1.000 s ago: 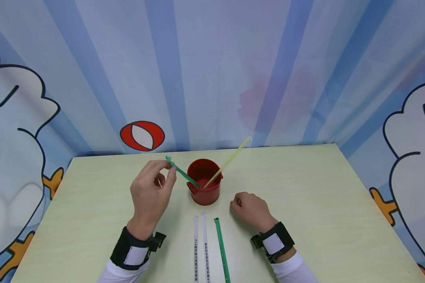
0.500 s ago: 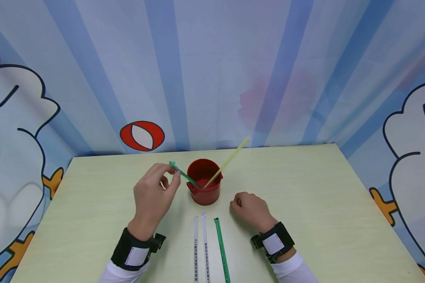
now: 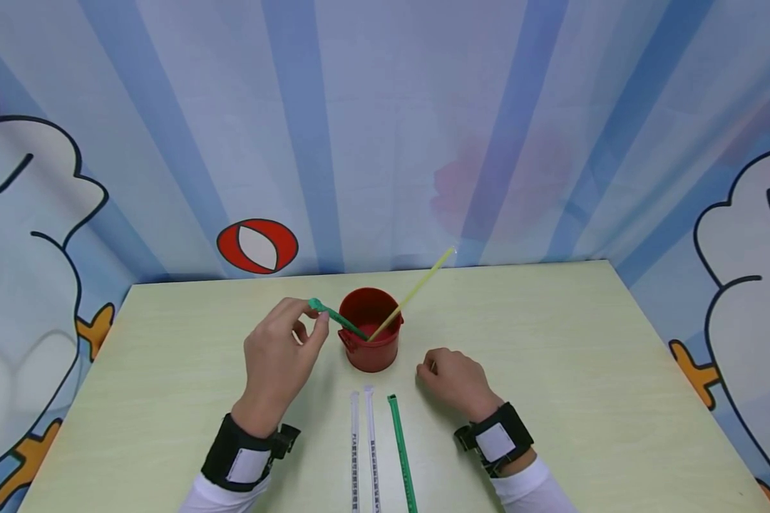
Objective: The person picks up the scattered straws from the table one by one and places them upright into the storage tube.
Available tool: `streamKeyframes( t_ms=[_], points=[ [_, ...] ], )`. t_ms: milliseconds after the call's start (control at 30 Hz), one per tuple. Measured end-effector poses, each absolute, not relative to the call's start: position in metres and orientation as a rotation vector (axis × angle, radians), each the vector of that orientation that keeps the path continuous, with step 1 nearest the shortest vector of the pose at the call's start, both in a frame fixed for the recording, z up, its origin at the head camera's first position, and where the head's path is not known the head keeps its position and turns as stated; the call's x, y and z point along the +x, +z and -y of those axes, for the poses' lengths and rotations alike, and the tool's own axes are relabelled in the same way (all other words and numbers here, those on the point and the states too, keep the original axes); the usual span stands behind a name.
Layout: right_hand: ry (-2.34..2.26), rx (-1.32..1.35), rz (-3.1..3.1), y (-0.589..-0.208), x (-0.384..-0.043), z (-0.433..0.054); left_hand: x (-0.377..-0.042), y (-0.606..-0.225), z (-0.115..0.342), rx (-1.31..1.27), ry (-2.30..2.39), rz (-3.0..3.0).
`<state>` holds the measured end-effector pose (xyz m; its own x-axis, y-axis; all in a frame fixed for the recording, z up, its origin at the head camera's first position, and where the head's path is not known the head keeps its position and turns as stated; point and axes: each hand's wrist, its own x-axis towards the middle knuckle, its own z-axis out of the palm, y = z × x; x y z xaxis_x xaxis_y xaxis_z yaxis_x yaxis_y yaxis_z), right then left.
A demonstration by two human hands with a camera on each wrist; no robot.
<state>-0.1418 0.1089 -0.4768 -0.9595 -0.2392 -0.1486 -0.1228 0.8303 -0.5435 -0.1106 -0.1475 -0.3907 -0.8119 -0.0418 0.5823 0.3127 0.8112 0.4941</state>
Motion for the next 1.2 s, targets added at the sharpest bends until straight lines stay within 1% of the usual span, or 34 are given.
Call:
streamKeyframes(
  t_ms=[433, 1200],
  points=[
    [-0.804, -0.269, -2.806, -0.478, -0.142, -0.109, -0.11, -0.395, 0.155, -0.185, -0.79, 2.403],
    [-0.801, -0.276, -2.812, -0.477, -0.142, -0.11, -0.103, -0.419, 0.166, -0.03, -0.79, 2.669]
  ],
)
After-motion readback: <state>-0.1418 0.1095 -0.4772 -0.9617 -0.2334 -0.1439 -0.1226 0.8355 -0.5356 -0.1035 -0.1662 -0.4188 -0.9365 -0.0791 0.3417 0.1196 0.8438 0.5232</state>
